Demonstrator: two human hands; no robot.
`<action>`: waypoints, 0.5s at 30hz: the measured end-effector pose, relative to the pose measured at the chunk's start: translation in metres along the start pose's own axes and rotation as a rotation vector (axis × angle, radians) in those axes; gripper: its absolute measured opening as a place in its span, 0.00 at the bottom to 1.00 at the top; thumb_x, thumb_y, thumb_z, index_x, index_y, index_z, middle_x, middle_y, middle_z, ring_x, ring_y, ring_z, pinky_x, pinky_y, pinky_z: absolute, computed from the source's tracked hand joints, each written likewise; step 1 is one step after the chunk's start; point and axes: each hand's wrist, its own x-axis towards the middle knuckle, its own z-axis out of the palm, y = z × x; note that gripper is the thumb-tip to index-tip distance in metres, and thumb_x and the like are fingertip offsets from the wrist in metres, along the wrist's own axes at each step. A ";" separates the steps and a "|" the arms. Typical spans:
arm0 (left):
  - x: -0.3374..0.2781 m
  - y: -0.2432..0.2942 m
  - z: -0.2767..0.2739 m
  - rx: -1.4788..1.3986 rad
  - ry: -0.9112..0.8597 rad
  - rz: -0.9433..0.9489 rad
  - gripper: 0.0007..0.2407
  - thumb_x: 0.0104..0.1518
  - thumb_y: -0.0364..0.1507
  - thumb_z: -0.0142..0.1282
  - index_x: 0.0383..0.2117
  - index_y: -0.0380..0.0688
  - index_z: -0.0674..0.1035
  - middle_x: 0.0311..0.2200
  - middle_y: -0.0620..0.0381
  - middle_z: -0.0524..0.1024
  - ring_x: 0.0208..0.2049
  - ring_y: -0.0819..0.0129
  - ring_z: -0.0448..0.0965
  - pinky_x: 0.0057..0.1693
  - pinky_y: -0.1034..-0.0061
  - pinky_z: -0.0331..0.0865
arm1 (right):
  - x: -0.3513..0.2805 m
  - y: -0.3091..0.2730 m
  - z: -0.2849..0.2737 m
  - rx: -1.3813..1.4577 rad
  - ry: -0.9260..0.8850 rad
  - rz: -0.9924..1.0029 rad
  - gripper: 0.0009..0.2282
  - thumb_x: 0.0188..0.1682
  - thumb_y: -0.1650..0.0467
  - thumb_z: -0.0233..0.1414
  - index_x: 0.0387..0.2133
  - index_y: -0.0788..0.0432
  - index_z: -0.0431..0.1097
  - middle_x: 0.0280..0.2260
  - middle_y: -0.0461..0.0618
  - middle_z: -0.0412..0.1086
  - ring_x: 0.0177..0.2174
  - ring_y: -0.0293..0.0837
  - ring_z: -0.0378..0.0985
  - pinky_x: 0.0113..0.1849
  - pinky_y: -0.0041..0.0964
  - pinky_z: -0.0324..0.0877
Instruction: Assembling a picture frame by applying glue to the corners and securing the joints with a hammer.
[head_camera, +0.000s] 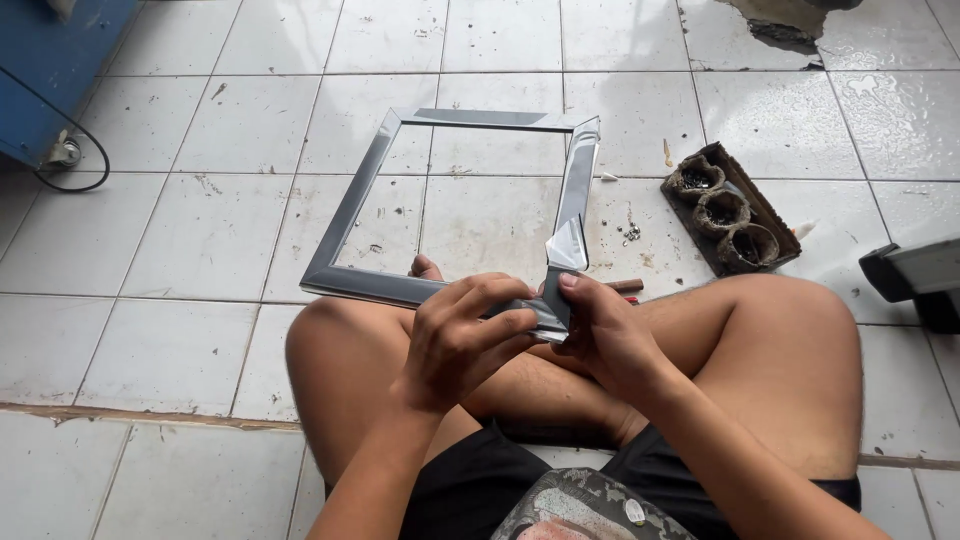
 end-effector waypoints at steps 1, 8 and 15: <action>0.004 0.006 -0.008 -0.001 -0.004 -0.004 0.05 0.45 0.33 0.58 0.27 0.58 0.77 0.32 0.69 0.71 0.36 0.73 0.74 0.44 0.78 0.68 | -0.001 0.001 0.000 0.002 0.002 0.005 0.12 0.42 0.64 0.49 0.15 0.59 0.60 0.11 0.43 0.50 0.14 0.35 0.57 0.21 0.32 0.67; -0.001 0.011 -0.008 -0.256 0.171 -0.131 0.03 0.45 0.30 0.59 0.19 0.52 0.77 0.31 0.64 0.72 0.38 0.64 0.74 0.47 0.73 0.68 | 0.001 0.014 -0.007 -0.006 -0.030 -0.018 0.10 0.44 0.65 0.46 0.21 0.60 0.62 0.14 0.46 0.53 0.17 0.37 0.55 0.20 0.31 0.63; 0.008 0.016 -0.018 -0.244 0.269 -0.331 0.05 0.44 0.26 0.60 0.17 0.47 0.73 0.26 0.61 0.72 0.30 0.63 0.75 0.41 0.71 0.69 | -0.003 0.006 0.000 -0.066 -0.022 -0.030 0.09 0.44 0.65 0.45 0.22 0.58 0.63 0.13 0.45 0.55 0.17 0.36 0.58 0.21 0.31 0.67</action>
